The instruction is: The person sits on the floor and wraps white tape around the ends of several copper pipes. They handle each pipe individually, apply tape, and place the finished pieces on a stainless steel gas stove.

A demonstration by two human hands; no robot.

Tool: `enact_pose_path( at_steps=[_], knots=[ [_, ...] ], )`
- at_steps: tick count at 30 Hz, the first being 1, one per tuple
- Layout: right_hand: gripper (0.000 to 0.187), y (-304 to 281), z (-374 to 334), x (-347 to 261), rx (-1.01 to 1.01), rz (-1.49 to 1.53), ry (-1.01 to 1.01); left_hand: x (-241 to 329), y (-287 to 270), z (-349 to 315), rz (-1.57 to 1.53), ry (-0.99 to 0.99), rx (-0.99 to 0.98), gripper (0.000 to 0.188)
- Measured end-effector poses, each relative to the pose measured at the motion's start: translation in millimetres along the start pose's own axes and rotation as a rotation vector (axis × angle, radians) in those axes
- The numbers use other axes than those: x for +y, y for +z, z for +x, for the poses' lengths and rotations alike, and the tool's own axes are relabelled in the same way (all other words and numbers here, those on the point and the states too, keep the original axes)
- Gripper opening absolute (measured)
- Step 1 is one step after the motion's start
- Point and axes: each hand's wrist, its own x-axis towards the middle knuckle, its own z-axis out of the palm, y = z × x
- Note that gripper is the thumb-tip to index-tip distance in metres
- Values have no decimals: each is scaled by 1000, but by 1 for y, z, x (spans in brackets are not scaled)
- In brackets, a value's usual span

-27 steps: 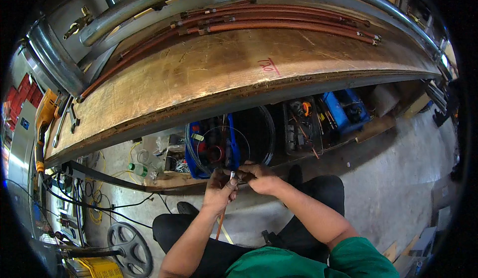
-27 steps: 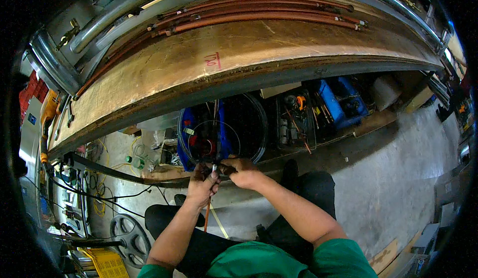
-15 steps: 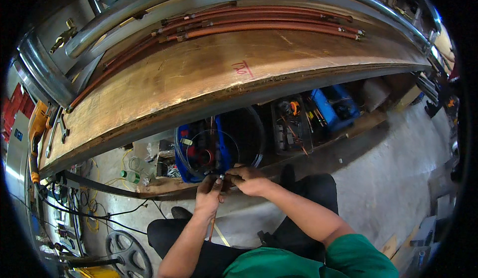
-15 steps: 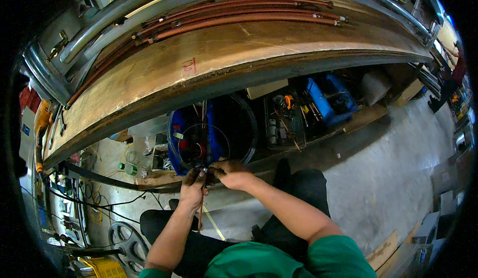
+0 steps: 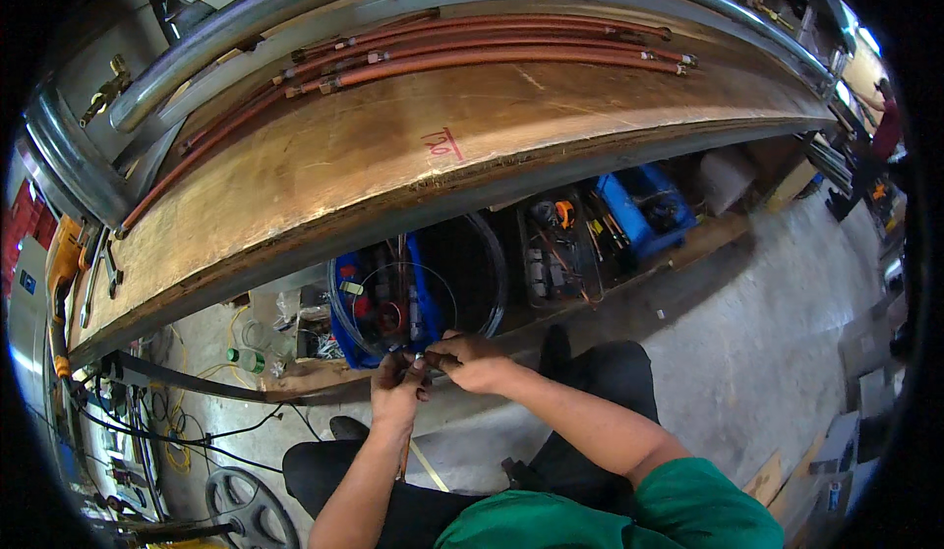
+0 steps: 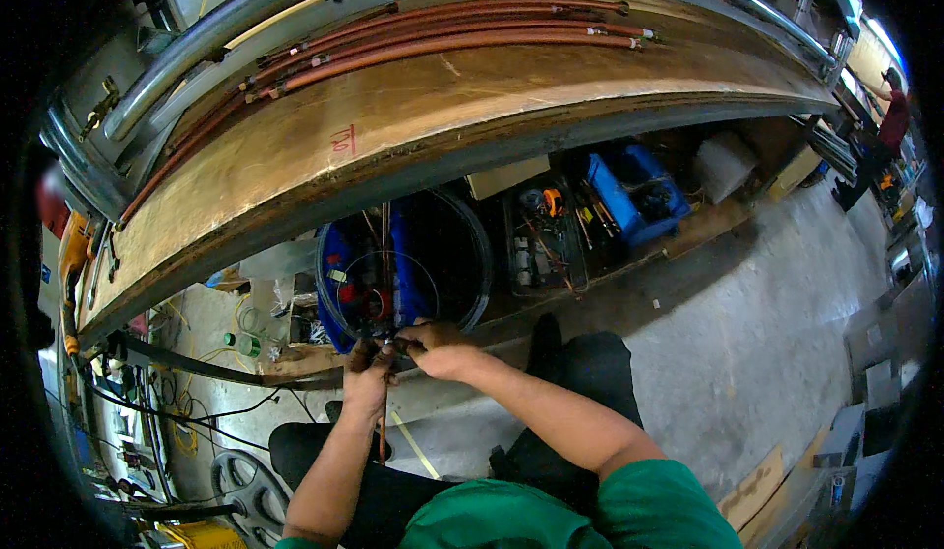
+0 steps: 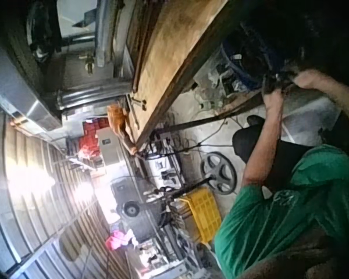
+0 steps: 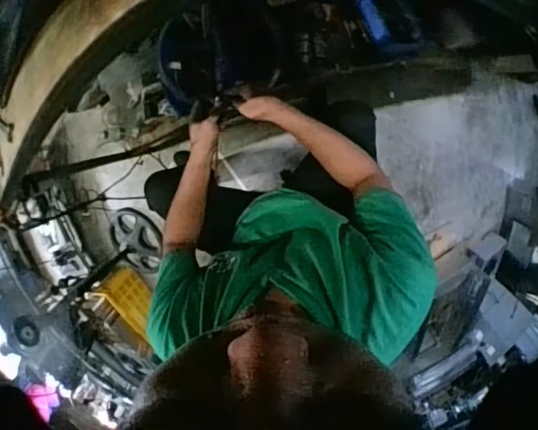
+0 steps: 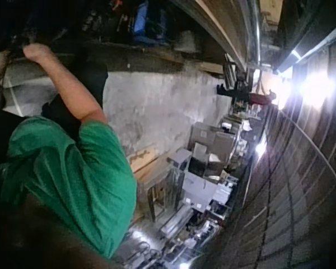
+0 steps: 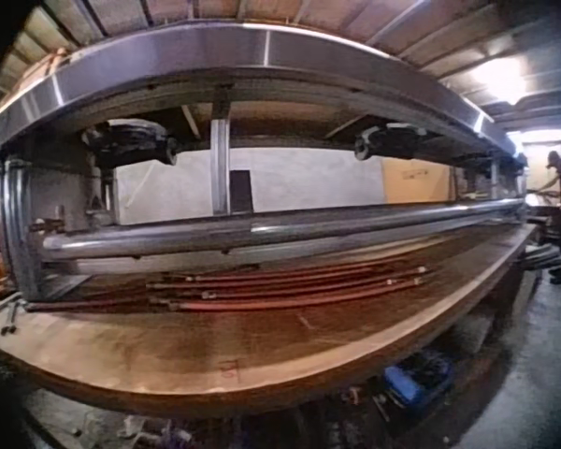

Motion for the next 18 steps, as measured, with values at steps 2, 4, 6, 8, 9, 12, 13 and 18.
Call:
enact_pose_path(
  at_steps=[2, 4, 6, 8, 9, 12, 13, 18],
  knots=[
    [20, 1, 0, -3, -7, 1, -36, -8, -4, 3, -46, 16, 27, 10],
    [20, 4, 1, 5, 12, -16, -27, -3, 3, 3, -106, 0, 58, 10],
    [20, 12, 3, 12, 32, -47, -11, 5, 7, 3, -174, -42, 115, 11],
    [21, 19, 3, 18, 52, -93, 14, 5, 4, 5, -123, -11, 35, 10],
    [21, 19, 3, 19, 50, -66, -13, 8, 5, 3, -105, -23, 38, 10],
    [22, 18, 4, 15, 19, -8, -27, 3, 2, 6, -70, 25, 17, 10],
    [22, 14, 4, 7, -7, -6, 13, 2, -1, 7, -60, 56, 9, 10],
    [23, 4, 0, 6, -31, -9, 33, 17, 11, -2, -146, -122, 67, 14]
  ],
)
